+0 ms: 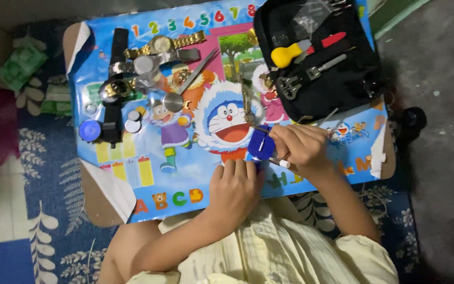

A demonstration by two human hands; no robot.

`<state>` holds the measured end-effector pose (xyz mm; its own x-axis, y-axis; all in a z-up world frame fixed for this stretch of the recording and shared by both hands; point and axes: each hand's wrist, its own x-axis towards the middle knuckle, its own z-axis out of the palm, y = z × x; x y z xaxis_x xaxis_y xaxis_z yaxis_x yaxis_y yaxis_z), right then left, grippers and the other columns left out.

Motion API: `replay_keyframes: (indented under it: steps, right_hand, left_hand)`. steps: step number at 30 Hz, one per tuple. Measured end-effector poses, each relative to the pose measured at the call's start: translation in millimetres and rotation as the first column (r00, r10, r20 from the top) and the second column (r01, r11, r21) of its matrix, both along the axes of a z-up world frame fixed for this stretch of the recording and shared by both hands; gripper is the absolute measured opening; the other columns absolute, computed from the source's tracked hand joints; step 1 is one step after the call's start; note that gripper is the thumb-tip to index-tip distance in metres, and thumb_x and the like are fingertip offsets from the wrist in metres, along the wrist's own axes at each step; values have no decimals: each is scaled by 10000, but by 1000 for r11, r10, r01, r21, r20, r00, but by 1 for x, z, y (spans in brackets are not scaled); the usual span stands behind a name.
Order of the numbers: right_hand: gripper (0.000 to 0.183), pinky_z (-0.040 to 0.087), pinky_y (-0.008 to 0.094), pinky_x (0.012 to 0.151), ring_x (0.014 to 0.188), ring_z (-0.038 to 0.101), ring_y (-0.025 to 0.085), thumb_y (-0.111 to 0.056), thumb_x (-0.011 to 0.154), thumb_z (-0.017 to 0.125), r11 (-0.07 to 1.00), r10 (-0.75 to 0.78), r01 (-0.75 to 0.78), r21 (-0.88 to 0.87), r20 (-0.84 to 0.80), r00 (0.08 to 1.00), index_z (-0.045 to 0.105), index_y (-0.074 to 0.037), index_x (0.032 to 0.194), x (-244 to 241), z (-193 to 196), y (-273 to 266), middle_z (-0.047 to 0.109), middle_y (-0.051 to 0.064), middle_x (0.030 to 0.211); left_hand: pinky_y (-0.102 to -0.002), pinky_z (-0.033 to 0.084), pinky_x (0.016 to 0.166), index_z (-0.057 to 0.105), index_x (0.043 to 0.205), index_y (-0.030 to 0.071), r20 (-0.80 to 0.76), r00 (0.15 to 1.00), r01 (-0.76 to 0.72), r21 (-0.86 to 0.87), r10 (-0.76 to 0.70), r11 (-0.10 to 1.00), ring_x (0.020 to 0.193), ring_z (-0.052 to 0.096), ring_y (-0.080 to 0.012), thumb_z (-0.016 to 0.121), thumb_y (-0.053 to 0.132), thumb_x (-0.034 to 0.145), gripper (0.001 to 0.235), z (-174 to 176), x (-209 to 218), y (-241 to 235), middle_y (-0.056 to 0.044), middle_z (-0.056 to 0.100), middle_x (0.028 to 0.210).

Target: The person sits on the floor at a low table, using a blue watch holder and various tools to repair a gold wristwatch. They manipulate the watch band and case, using a screwdriver and tweezers to adjust components.

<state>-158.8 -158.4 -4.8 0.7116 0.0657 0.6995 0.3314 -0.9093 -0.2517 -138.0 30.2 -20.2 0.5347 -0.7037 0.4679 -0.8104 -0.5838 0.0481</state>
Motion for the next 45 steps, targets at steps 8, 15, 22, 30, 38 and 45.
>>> replay_keyframes:
  steps: [8,15,22,30,38,45]
  right_hand:
    - [242,505,288,487,440,552,240,-129,1077,551,996,38,-33,-86,59,998,708,-51,909,2,-10,-5,499,33,569]
    - [246,526,310,524,503,603,280,-138,1092,552,999,37,-37,-5,41,998,729,-66,937,1,-4,-1,546,28,609]
    - [254,485,310,467,437,544,301,-129,1091,568,996,27,-31,88,42,999,722,-58,902,6,23,7,510,38,556]
    - [284,442,292,418,375,474,283,-115,1097,561,986,42,-48,161,45,998,723,-39,876,6,-7,-5,507,62,516]
    - [265,446,277,429,390,505,295,-130,1083,583,991,25,-32,127,54,998,734,-46,882,5,4,3,539,64,543]
    - [274,448,285,427,389,498,292,-125,1086,566,991,42,-49,122,53,998,736,-32,892,6,2,-1,553,75,554]
  left_hand:
    - [-350,403,558,603,731,88,15,993,-115,-156,119,981,600,498,-248,664,284,908,272,-6,-6,-5,-51,464,660]
    - [-361,384,581,658,735,42,-148,988,-78,-220,45,972,616,532,-263,728,205,861,217,-1,-5,-4,-84,534,648]
    - [-356,386,541,625,607,76,-206,977,-14,-320,-56,947,519,533,-264,693,86,821,225,-17,-7,-1,-61,503,505]
    - [-369,374,597,582,634,92,-158,983,37,-339,-95,940,567,534,-256,674,366,891,386,6,-11,5,-73,498,556]
    - [-401,421,640,595,647,56,-165,977,88,-271,-137,958,582,615,-293,637,564,861,553,-9,-23,-16,-106,552,564]
    - [-387,404,617,560,643,107,-90,994,42,-245,-66,969,544,552,-259,650,420,784,355,-11,-23,-23,-51,481,557]
